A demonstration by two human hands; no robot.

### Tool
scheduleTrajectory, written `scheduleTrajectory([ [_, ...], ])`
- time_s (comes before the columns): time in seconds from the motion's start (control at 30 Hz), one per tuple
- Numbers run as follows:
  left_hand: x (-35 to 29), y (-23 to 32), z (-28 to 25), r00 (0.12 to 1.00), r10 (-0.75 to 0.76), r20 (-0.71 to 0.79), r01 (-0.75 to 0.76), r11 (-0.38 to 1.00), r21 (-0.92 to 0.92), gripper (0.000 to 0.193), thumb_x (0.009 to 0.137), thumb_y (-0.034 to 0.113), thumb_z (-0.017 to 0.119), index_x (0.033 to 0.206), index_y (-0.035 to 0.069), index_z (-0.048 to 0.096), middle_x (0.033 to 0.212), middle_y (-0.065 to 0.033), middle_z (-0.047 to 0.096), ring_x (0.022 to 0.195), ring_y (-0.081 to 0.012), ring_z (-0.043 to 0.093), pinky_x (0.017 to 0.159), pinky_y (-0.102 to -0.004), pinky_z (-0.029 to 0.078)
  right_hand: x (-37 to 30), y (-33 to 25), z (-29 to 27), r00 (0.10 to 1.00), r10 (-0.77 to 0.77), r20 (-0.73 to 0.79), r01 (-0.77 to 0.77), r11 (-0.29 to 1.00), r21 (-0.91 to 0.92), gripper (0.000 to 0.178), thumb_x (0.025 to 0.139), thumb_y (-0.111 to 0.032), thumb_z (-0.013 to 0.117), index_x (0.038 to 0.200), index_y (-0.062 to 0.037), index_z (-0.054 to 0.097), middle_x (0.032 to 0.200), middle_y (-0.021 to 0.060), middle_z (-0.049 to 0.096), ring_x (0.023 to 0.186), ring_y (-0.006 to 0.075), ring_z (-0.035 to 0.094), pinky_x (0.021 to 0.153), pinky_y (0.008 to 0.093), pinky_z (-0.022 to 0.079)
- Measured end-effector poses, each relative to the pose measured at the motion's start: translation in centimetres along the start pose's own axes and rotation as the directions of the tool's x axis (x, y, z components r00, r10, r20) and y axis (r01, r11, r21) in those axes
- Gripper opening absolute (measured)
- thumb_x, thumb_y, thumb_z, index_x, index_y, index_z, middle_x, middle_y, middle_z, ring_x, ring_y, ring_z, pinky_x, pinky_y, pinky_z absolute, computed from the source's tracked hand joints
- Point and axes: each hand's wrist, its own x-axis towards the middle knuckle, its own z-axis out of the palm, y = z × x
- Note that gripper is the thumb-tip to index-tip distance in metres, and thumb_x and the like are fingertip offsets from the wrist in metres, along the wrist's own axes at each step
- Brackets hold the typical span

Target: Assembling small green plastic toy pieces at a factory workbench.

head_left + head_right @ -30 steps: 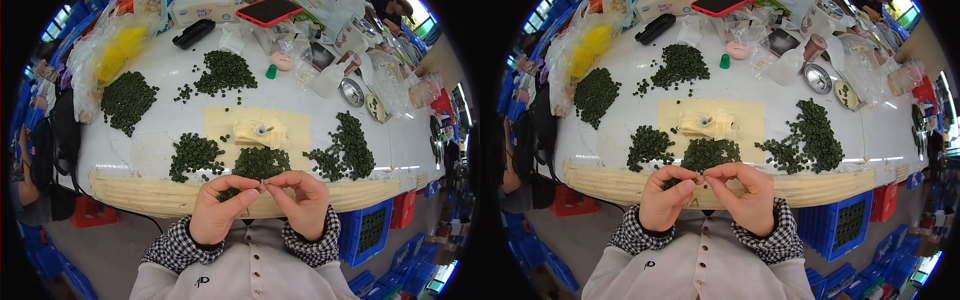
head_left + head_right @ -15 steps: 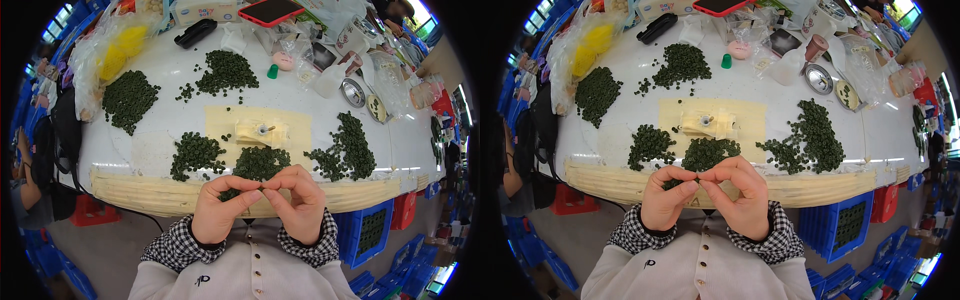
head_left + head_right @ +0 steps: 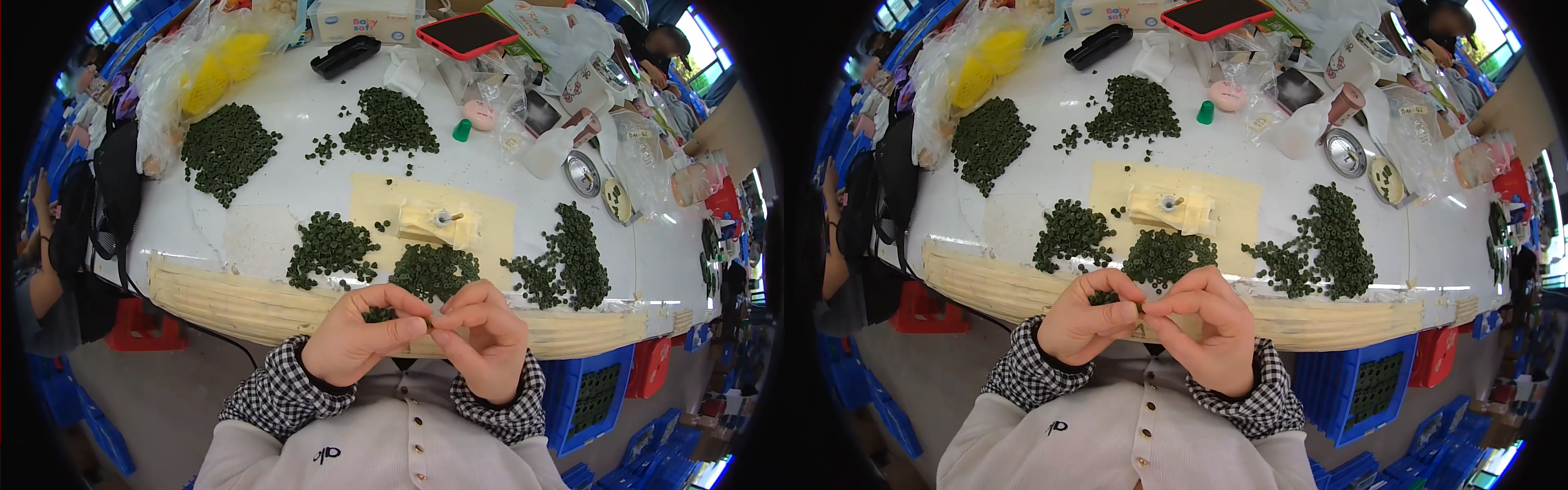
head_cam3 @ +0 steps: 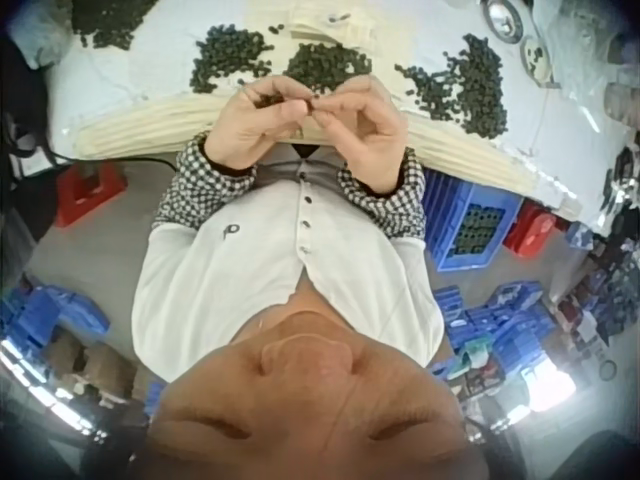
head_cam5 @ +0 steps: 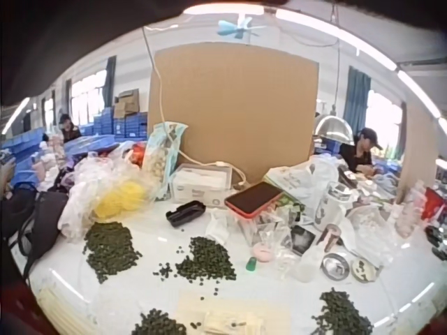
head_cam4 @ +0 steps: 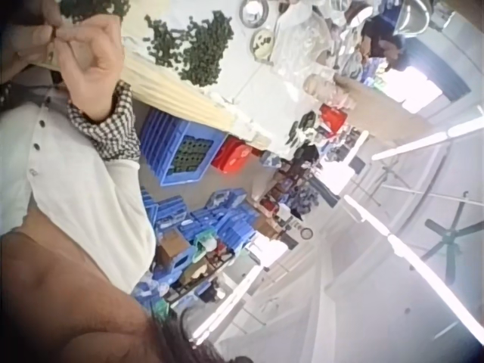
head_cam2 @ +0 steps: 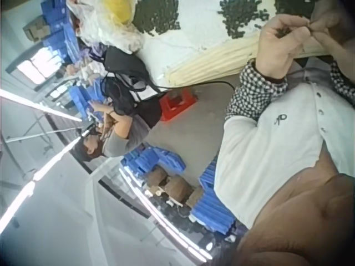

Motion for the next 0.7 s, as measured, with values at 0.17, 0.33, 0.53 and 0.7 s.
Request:
scheduleTrajectory([
  [0.17, 0.0, -0.1, 0.1, 0.999, -0.042, 0.034, 0.039, 0.994, 0.100, 0.015, 0.086, 0.002, 0.064, 0.101, 0.000, 0.061, 0.092, -0.0050, 0.062, 0.074, -0.0060, 0.053, 0.058, -0.0181, 0.039, 0.1, -0.8, -0.6, 0.994, 0.071, 0.085, -0.079, 0.993, 0.091, 0.017, 0.073, 0.004, 0.072, 0.088, -0.0041, 0.069, 0.088, 0.0049, 0.056, 0.081, 0.0145, 0.055, 0.073, 0.0240, 0.044],
  [0.33, 0.3, -0.4, -0.1, 0.993, -0.042, 0.108, 0.029, 0.993, 0.117, 0.015, 0.086, 0.003, 0.065, 0.100, -0.001, 0.062, 0.089, -0.0059, 0.063, 0.075, -0.0075, 0.056, 0.060, -0.0180, 0.042, 0.1, -0.9, -1.3, 0.989, 0.040, 0.142, -0.053, 0.995, 0.089, 0.017, 0.072, 0.003, 0.074, 0.087, -0.0040, 0.069, 0.087, 0.0045, 0.057, 0.080, 0.0143, 0.056, 0.071, 0.0243, 0.045],
  [0.53, 0.4, -0.4, 0.8, 0.995, -0.092, 0.034, 0.090, 0.994, 0.062, 0.011, 0.089, 0.004, 0.062, 0.098, -0.001, 0.063, 0.077, -0.0023, 0.060, 0.064, -0.0049, 0.048, 0.054, -0.0180, 0.036, 0.4, -1.1, -1.1, 0.996, -0.075, 0.050, 0.077, 0.996, -0.055, 0.020, 0.068, 0.000, 0.078, 0.086, -0.0042, 0.070, 0.080, 0.0049, 0.057, 0.070, 0.0156, 0.056, 0.062, 0.0251, 0.046],
  [0.7, 0.5, -0.6, 0.6, 0.997, -0.063, 0.041, 0.058, 0.993, 0.106, 0.012, 0.090, 0.007, 0.061, 0.099, 0.000, 0.064, 0.075, -0.0004, 0.059, 0.060, -0.0037, 0.043, 0.052, -0.0180, 0.032, 0.5, -0.9, -1.0, 0.958, -0.286, 0.019, 0.280, 0.918, -0.280, 0.021, 0.066, -0.002, 0.080, 0.084, -0.0047, 0.070, 0.075, 0.0042, 0.058, 0.067, 0.0158, 0.057, 0.056, 0.0253, 0.044],
])
